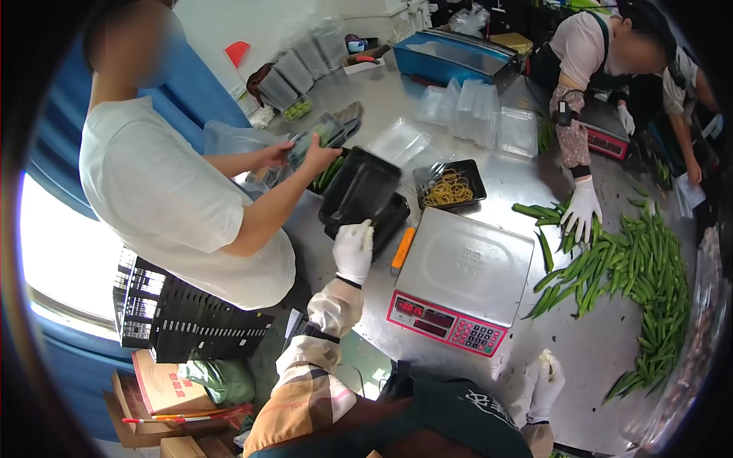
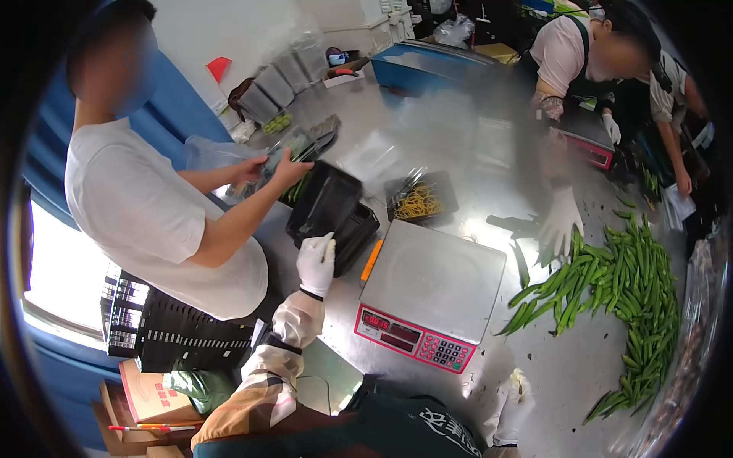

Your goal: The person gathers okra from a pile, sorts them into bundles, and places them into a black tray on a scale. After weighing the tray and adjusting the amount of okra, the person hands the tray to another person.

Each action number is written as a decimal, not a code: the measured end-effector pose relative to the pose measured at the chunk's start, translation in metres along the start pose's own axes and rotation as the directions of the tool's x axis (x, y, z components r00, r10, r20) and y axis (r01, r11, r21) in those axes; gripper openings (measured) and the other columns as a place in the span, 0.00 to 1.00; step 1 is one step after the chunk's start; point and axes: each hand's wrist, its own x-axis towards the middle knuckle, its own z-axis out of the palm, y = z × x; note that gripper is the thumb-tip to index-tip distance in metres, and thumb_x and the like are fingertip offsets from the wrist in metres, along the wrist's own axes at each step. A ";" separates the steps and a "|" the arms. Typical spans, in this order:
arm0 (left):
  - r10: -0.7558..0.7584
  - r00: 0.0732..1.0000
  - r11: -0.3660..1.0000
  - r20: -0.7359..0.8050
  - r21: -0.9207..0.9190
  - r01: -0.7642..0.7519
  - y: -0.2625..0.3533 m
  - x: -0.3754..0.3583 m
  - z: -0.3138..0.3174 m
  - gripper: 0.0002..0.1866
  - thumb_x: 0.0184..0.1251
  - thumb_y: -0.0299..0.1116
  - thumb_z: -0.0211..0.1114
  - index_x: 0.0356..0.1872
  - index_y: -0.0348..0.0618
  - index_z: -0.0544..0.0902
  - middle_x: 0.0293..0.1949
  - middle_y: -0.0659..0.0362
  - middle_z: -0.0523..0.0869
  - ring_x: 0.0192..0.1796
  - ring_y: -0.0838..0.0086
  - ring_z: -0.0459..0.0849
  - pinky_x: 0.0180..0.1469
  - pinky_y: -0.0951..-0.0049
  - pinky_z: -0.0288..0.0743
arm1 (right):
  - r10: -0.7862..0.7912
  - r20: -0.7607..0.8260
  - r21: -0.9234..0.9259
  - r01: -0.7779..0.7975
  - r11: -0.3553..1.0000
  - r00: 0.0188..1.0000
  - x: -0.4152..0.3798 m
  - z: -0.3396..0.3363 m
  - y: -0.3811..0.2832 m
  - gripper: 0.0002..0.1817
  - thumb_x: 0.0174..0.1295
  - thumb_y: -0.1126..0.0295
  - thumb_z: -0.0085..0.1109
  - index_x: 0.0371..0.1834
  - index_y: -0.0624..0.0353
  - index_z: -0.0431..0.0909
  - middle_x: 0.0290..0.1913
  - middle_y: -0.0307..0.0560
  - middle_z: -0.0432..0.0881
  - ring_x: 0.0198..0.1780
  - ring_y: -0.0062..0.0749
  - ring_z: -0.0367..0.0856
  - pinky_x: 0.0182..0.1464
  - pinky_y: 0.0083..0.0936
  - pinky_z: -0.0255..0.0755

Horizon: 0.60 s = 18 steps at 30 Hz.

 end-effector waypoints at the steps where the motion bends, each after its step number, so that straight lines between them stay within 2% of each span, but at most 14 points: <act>1: 0.042 0.998 0.999 0.039 -0.036 -0.040 0.022 0.005 -0.007 0.09 0.65 0.37 0.67 0.43 0.50 0.89 0.36 0.58 0.86 0.42 0.61 0.83 0.46 0.61 0.78 | 0.003 0.010 0.019 -0.003 1.000 1.000 0.001 -0.001 0.002 0.14 0.69 0.79 0.52 0.55 0.71 0.79 0.55 0.53 0.83 0.55 0.34 0.82 0.62 0.28 0.73; 4: 0.175 0.961 0.971 0.215 -0.198 -0.132 0.077 -0.010 0.002 0.10 0.64 0.37 0.67 0.43 0.48 0.89 0.36 0.59 0.86 0.42 0.63 0.83 0.43 0.62 0.78 | 0.008 0.043 0.051 -0.010 0.999 0.999 0.007 0.001 -0.005 0.14 0.70 0.77 0.53 0.55 0.71 0.79 0.55 0.53 0.84 0.56 0.34 0.81 0.62 0.28 0.72; 6: 0.294 0.893 0.925 0.340 -0.335 -0.177 0.100 -0.037 0.012 0.10 0.63 0.38 0.69 0.42 0.48 0.89 0.35 0.58 0.86 0.41 0.62 0.83 0.42 0.62 0.77 | 0.014 0.057 0.060 -0.018 0.998 0.998 0.010 0.008 -0.014 0.14 0.71 0.77 0.54 0.55 0.71 0.80 0.55 0.52 0.84 0.56 0.34 0.81 0.62 0.27 0.72; 8: 0.415 0.790 0.891 0.452 -0.379 -0.251 0.110 -0.043 0.006 0.11 0.62 0.38 0.69 0.43 0.47 0.88 0.36 0.57 0.85 0.41 0.61 0.82 0.43 0.61 0.77 | 0.026 0.059 0.057 -0.030 0.998 0.998 0.014 0.012 -0.025 0.14 0.71 0.77 0.53 0.55 0.71 0.80 0.56 0.52 0.83 0.56 0.34 0.81 0.62 0.27 0.72; 9: 0.477 0.789 0.829 0.388 -0.496 -0.257 0.110 -0.033 0.002 0.12 0.61 0.39 0.70 0.44 0.48 0.88 0.37 0.56 0.86 0.43 0.58 0.83 0.46 0.59 0.77 | 0.029 0.056 0.028 -0.030 0.999 0.998 0.017 0.012 -0.026 0.14 0.71 0.77 0.53 0.55 0.71 0.80 0.56 0.52 0.84 0.56 0.34 0.81 0.62 0.27 0.72; 12: 0.294 0.930 0.878 0.220 -0.446 -0.172 0.092 0.018 -0.012 0.14 0.62 0.39 0.69 0.46 0.47 0.87 0.39 0.55 0.87 0.47 0.56 0.83 0.51 0.58 0.77 | 0.066 0.035 -0.023 -0.065 0.998 0.997 0.023 0.013 -0.014 0.14 0.70 0.77 0.54 0.55 0.71 0.80 0.54 0.51 0.84 0.55 0.32 0.81 0.61 0.26 0.72; 14: -0.054 0.993 0.965 0.104 -0.252 0.079 0.014 0.030 0.027 0.14 0.66 0.40 0.65 0.48 0.47 0.86 0.44 0.54 0.87 0.54 0.57 0.82 0.57 0.58 0.75 | 0.123 0.009 -0.015 -0.123 0.992 0.992 0.029 0.013 -0.002 0.13 0.69 0.78 0.55 0.54 0.70 0.81 0.51 0.49 0.85 0.53 0.29 0.82 0.60 0.25 0.73; 15: -0.398 0.869 0.910 0.296 0.005 0.415 -0.034 0.017 0.044 0.16 0.71 0.37 0.58 0.55 0.49 0.83 0.55 0.54 0.84 0.60 0.62 0.80 0.63 0.61 0.71 | 0.145 0.016 -0.096 -0.142 0.985 0.989 0.031 0.012 -0.002 0.13 0.70 0.76 0.56 0.54 0.71 0.80 0.49 0.49 0.85 0.52 0.28 0.82 0.59 0.25 0.73; 16: -0.446 0.782 0.885 0.436 0.082 0.459 -0.052 0.034 0.073 0.17 0.69 0.37 0.59 0.57 0.47 0.81 0.54 0.52 0.84 0.59 0.61 0.81 0.61 0.60 0.73 | 0.157 0.014 -0.082 -0.155 0.984 0.987 0.033 0.013 -0.003 0.13 0.70 0.76 0.56 0.54 0.72 0.80 0.49 0.49 0.85 0.52 0.28 0.82 0.59 0.25 0.73; 17: -0.317 0.748 0.927 0.583 0.023 0.375 -0.037 0.067 0.114 0.19 0.67 0.36 0.60 0.58 0.46 0.79 0.53 0.50 0.84 0.57 0.59 0.81 0.59 0.59 0.74 | 0.173 0.009 -0.067 -0.172 0.983 0.985 0.032 0.015 -0.003 0.14 0.70 0.76 0.55 0.54 0.72 0.80 0.49 0.49 0.85 0.52 0.28 0.82 0.59 0.25 0.73; 18: -0.097 0.722 0.952 0.685 -0.147 0.268 -0.005 0.112 0.161 0.22 0.65 0.36 0.62 0.60 0.44 0.77 0.52 0.48 0.84 0.55 0.58 0.82 0.56 0.59 0.76 | 0.191 0.001 -0.052 -0.191 0.980 0.982 0.032 0.018 -0.003 0.14 0.71 0.76 0.55 0.54 0.72 0.80 0.50 0.50 0.85 0.52 0.29 0.82 0.59 0.25 0.73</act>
